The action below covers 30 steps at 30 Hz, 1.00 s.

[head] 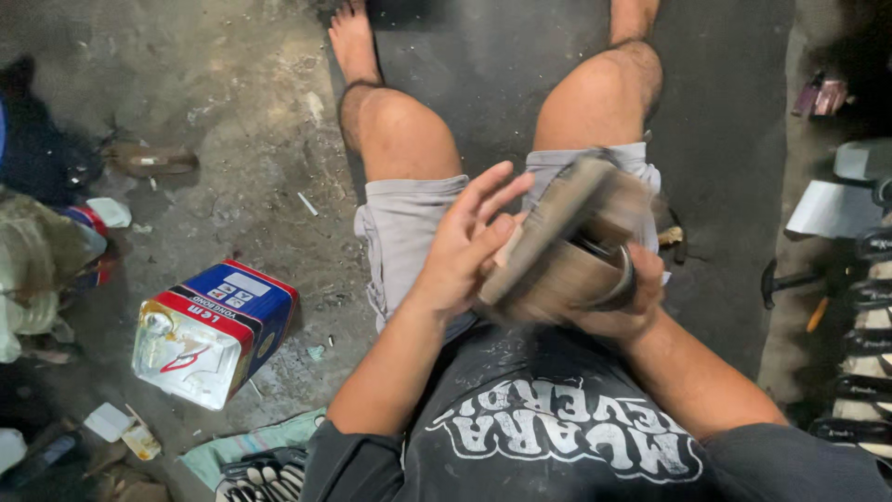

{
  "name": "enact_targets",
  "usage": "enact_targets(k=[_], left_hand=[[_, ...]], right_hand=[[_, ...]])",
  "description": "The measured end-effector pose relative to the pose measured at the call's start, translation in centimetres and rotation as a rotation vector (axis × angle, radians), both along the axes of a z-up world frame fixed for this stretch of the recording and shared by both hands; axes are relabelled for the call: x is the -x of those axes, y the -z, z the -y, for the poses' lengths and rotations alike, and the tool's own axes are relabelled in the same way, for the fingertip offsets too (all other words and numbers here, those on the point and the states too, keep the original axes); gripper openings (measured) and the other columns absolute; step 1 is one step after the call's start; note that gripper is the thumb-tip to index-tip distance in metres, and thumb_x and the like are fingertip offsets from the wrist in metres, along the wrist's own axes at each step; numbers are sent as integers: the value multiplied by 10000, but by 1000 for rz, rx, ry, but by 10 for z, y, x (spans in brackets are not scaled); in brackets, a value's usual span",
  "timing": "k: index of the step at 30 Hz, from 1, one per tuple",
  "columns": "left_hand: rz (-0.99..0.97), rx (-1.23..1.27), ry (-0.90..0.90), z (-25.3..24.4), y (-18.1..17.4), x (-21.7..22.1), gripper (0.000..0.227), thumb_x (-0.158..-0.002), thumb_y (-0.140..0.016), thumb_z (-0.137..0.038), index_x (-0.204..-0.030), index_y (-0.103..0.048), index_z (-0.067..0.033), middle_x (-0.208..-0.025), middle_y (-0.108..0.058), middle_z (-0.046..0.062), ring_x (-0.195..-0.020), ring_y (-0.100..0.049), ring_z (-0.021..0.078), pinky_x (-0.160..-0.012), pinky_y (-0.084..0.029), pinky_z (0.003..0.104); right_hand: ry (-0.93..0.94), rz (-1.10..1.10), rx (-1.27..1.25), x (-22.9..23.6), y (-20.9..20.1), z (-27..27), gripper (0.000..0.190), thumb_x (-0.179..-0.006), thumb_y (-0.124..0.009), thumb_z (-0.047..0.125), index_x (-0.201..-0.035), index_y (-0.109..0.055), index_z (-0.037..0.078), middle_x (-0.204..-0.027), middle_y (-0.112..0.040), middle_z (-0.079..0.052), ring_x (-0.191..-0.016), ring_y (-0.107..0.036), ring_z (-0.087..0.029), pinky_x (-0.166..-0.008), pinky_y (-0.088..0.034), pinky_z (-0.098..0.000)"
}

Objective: The person sits on the floor and repairs a black sandal by inserting a wooden block into the sole, then uses a knife and hammer to secure the strap. They repeatedly adjust the strap and tap the sole with the hammer.

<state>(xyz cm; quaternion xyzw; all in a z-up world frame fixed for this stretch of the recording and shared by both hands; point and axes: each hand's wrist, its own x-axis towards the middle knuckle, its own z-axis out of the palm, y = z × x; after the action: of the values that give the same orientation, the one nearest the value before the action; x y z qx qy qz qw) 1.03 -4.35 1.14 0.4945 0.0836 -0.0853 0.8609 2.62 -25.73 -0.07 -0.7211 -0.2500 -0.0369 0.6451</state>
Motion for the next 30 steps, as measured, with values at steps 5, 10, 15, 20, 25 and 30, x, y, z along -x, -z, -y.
enact_targets(k=[5, 10, 15, 20, 25, 30], left_hand=[[28, 528, -293, -8, 5, 0, 966, -966, -436, -766, -1602, -354, -43, -1587, -466, 179, -1486, -433, 337, -1266, -339, 494], [186, 530, -322, -6, 8, 9, 999, -972, -345, -830, -1551, -420, -20, -1529, -510, 232, -1418, -501, 378, -1217, -393, 498], [126, 556, -443, -30, 2, -1, 951, -1002, -359, -809, -1483, -490, 2, -1425, -588, 226, -1295, -593, 391, -1080, -494, 548], [267, 533, -590, -108, -20, -9, 904, -942, -390, -800, -1427, -522, -48, -1372, -614, 172, -1262, -616, 351, -1033, -524, 605], [246, 629, -537, -93, -39, -24, 906, -967, -381, -790, -1467, -499, -44, -1409, -592, 182, -1288, -601, 353, -1040, -511, 601], [-84, 584, -210, -19, -12, -26, 1013, -844, -318, -828, -1514, -392, -73, -1462, -561, 191, -1286, -583, 351, -1049, -481, 523]], right_hand=[[-110, 128, 155, -8, -31, -1, 700, -800, -893, 61, -1398, -531, 28, -1392, -604, -249, -1255, -667, -385, -1066, -561, -413], [-203, 8, 316, -2, -37, 1, 687, -730, -889, 58, -1350, -595, 17, -1368, -632, -245, -1212, -693, -360, -1016, -565, -384], [-201, 10, 449, 0, -51, 14, 675, -708, -882, 119, -1334, -636, 72, -1326, -667, -196, -1139, -716, -324, -939, -576, -355], [-313, -41, 626, 2, -63, 40, 667, -683, -878, 206, -1310, -668, 121, -1294, -698, -158, -1100, -724, -314, -879, -578, -358], [-491, -345, 408, 2, -43, 47, 644, -877, -771, 180, -1448, -530, 6, -1336, -695, -181, -1192, -701, -327, -978, -538, -415], [-559, -1123, -286, 6, -8, 39, 505, -979, -642, 104, -1431, -511, -77, -1138, -733, -259, -797, -754, -268, -765, -620, -382]])
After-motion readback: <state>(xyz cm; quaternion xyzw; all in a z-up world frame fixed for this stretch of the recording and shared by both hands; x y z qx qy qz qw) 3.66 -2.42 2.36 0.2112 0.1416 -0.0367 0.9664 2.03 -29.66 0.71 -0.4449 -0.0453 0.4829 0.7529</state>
